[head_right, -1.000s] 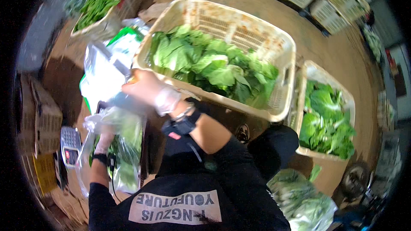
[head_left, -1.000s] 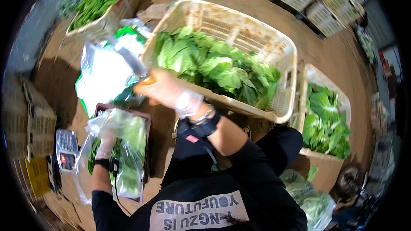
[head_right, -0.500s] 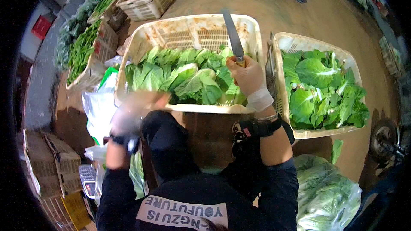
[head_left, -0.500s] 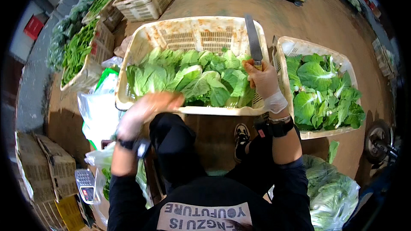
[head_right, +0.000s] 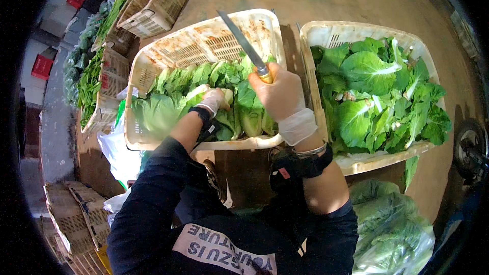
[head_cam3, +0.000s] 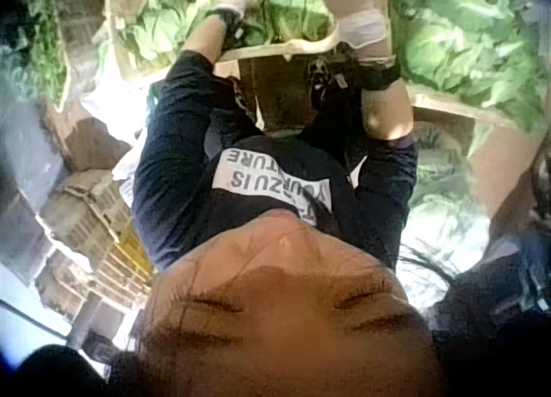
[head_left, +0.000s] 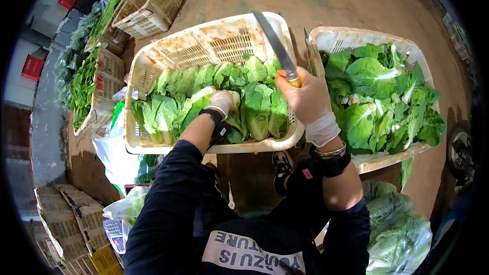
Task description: The person trims the root ends of leafy green vegetables with a knife, removes damaged outer leaves, and places the cleaned vegetables into a plastic bag on a digital scale.
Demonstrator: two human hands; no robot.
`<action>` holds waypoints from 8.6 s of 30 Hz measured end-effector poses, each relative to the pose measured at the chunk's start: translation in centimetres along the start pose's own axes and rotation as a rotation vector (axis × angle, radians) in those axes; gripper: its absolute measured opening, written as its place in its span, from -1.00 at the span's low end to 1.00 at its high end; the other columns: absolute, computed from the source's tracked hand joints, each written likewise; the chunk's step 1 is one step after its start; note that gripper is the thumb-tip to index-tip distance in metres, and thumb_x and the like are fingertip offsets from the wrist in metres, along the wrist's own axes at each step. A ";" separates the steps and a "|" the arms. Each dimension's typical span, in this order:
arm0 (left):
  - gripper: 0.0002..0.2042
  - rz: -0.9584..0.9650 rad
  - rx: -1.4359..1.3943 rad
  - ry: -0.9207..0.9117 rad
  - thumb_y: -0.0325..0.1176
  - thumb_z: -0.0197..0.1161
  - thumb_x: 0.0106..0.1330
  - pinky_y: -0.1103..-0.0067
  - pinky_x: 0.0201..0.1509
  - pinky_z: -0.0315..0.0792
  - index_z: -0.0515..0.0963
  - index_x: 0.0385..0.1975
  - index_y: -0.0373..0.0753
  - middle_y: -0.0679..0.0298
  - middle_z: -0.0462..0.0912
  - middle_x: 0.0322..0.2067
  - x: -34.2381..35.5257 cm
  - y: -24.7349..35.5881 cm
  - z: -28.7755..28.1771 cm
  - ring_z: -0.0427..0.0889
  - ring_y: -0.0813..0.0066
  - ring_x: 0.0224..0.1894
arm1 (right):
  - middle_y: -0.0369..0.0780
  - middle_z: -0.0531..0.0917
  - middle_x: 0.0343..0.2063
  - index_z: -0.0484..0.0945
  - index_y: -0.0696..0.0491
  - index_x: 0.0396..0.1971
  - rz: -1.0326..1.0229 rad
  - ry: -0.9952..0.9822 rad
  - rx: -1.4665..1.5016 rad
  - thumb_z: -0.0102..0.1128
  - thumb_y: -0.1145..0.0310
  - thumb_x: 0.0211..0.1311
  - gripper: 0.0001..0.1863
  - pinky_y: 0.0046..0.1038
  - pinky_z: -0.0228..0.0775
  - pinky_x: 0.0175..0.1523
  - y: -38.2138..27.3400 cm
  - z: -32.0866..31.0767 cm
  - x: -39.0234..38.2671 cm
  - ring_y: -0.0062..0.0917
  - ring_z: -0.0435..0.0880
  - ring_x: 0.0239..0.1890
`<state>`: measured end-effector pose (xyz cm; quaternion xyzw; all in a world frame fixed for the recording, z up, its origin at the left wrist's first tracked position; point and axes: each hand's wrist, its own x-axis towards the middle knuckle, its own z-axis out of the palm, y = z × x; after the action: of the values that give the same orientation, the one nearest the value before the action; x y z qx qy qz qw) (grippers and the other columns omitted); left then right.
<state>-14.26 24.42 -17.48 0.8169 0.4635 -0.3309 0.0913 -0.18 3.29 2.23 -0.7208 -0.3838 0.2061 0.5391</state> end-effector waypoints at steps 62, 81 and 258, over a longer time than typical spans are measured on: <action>-0.22 1.180 -0.681 0.347 -0.25 0.44 -0.24 0.53 0.05 0.32 0.24 0.08 -0.25 0.17 0.48 -0.16 -23.9 23.6 -17.5 0.46 0.37 -0.07 | -0.21 0.61 -0.34 0.43 0.07 0.00 -0.598 0.199 -0.618 0.23 0.26 0.02 -0.51 -0.48 0.43 -0.19 9.9 -24.1 -6.2 -0.53 0.56 -0.42; -0.40 1.200 -1.238 -0.463 -0.31 0.33 -0.05 0.56 -0.06 0.42 0.31 0.03 -0.37 0.20 0.53 -0.17 -25.5 23.6 -18.3 0.53 0.46 -0.16 | -0.33 0.55 -0.55 0.51 0.09 -0.38 -0.092 0.326 -0.327 0.25 0.22 -0.01 -0.73 -0.66 0.34 -0.52 5.9 -26.7 -1.8 -0.75 0.48 -0.58; -0.19 -0.063 -0.176 0.107 0.09 0.44 -0.29 0.38 0.00 0.40 0.37 -0.01 -0.26 0.11 0.49 -0.08 0.4 -8.5 0.2 0.49 0.20 -0.03 | -0.10 0.56 -0.62 0.42 0.06 -0.49 -0.096 -0.246 -0.662 0.17 0.18 0.07 -0.75 -0.20 0.38 -0.41 -1.2 0.1 -2.9 -0.14 0.56 -0.50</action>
<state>-21.16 29.30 -16.52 0.8073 0.5204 -0.2475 0.1272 -2.46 1.31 3.01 -0.8074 -0.5252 0.1301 0.2352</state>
